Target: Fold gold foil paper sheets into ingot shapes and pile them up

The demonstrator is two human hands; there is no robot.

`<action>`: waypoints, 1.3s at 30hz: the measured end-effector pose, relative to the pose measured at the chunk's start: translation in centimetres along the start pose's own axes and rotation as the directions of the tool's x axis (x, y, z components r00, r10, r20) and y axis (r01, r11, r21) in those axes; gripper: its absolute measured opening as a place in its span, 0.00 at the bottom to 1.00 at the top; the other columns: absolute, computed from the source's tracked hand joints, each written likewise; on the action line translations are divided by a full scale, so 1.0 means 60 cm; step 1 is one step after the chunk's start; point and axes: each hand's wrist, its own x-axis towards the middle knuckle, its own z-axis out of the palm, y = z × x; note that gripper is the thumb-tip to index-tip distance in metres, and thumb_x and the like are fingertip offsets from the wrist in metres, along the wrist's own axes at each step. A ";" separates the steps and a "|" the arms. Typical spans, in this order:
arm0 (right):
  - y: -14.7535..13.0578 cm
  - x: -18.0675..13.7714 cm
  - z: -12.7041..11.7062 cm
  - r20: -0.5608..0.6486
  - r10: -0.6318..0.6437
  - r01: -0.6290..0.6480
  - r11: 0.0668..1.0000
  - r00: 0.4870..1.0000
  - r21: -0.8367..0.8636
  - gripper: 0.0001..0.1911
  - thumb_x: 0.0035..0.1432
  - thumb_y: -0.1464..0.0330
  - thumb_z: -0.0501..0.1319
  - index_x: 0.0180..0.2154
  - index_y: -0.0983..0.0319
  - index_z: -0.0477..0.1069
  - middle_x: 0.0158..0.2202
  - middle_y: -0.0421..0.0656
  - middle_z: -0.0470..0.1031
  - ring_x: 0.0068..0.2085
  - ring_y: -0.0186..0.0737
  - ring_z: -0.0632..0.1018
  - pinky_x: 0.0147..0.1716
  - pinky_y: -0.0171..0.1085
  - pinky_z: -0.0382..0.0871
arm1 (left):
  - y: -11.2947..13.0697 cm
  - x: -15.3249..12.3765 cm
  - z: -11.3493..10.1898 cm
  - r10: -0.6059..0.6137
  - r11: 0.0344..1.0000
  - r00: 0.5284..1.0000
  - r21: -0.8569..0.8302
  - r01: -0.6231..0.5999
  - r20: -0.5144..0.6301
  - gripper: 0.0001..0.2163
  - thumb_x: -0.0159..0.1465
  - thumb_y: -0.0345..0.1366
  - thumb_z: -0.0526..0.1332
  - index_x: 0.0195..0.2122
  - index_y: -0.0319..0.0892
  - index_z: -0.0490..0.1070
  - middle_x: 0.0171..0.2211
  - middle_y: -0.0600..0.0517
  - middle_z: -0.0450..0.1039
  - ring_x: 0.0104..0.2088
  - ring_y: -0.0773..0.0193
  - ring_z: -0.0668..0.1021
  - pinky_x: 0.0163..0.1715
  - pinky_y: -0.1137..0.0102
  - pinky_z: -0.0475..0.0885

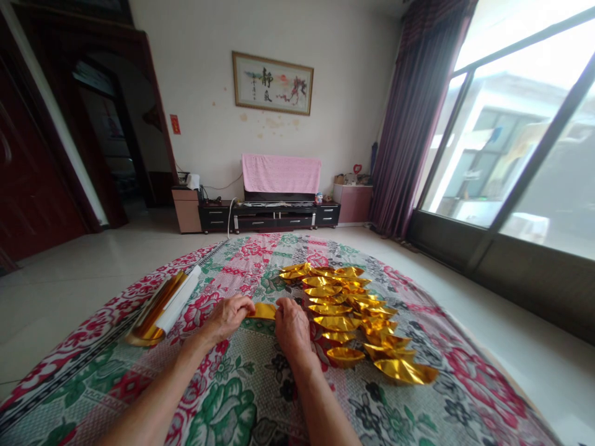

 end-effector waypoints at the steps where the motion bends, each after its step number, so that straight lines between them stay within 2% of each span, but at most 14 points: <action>1: -0.001 0.000 0.000 0.004 0.010 -0.010 1.000 1.000 -0.005 0.12 0.55 0.73 0.51 0.40 0.62 0.69 0.34 0.43 0.74 0.37 0.37 0.74 0.38 0.32 0.61 | 0.000 0.000 0.000 0.000 1.000 1.000 0.002 0.000 0.004 0.12 0.59 0.30 0.51 0.32 0.46 0.74 0.31 0.53 0.73 0.33 0.67 0.75 0.36 0.74 0.66; 7: -0.004 0.001 0.000 0.014 0.043 -0.043 0.999 0.999 -0.008 0.11 0.54 0.74 0.52 0.39 0.62 0.67 0.34 0.42 0.74 0.35 0.36 0.74 0.36 0.31 0.61 | 0.001 -0.001 -0.001 -0.005 1.000 1.000 0.013 0.005 0.013 0.12 0.59 0.30 0.51 0.32 0.46 0.75 0.32 0.53 0.73 0.34 0.67 0.74 0.37 0.75 0.66; 12: -0.010 -0.001 -0.006 0.027 0.015 -0.014 0.999 1.000 -0.030 0.08 0.56 0.73 0.52 0.33 0.61 0.68 0.32 0.42 0.72 0.35 0.36 0.72 0.35 0.31 0.59 | 0.000 -0.001 0.000 -0.012 1.000 1.000 0.025 0.011 0.011 0.12 0.60 0.31 0.51 0.33 0.46 0.74 0.32 0.53 0.73 0.33 0.67 0.74 0.35 0.75 0.66; 15: -0.010 -0.004 -0.009 0.039 -0.002 0.004 0.999 0.999 -0.032 0.09 0.58 0.72 0.51 0.32 0.60 0.70 0.32 0.41 0.71 0.35 0.35 0.72 0.35 0.30 0.58 | 0.000 -0.001 0.001 -0.007 0.999 1.000 0.036 0.006 0.008 0.12 0.60 0.31 0.51 0.33 0.46 0.74 0.32 0.53 0.72 0.34 0.67 0.74 0.36 0.75 0.65; 22: -0.006 -0.006 -0.004 0.083 -0.026 0.029 0.999 0.996 -0.039 0.15 0.61 0.70 0.49 0.32 0.57 0.73 0.33 0.42 0.70 0.36 0.34 0.71 0.35 0.30 0.57 | -0.004 -0.001 0.005 0.002 0.997 1.000 0.073 -0.001 -0.008 0.12 0.61 0.32 0.51 0.33 0.47 0.74 0.32 0.53 0.72 0.32 0.67 0.74 0.34 0.74 0.64; 31: -0.004 -0.005 0.001 0.088 -0.046 0.055 0.992 0.995 -0.109 0.14 0.61 0.69 0.49 0.33 0.57 0.74 0.34 0.43 0.69 0.35 0.35 0.70 0.35 0.32 0.56 | -0.008 0.000 0.013 0.006 0.994 1.000 0.111 -0.004 -0.012 0.12 0.60 0.31 0.51 0.34 0.47 0.76 0.32 0.52 0.70 0.32 0.68 0.73 0.34 0.74 0.63; 39: -0.005 -0.006 -0.001 0.088 -0.046 0.053 0.996 0.995 -0.078 0.15 0.61 0.69 0.49 0.33 0.57 0.74 0.34 0.43 0.67 0.34 0.34 0.69 0.35 0.30 0.58 | -0.004 -0.002 0.012 0.014 0.994 1.000 0.111 -0.012 -0.018 0.13 0.60 0.31 0.51 0.35 0.47 0.75 0.32 0.52 0.70 0.33 0.68 0.73 0.35 0.74 0.64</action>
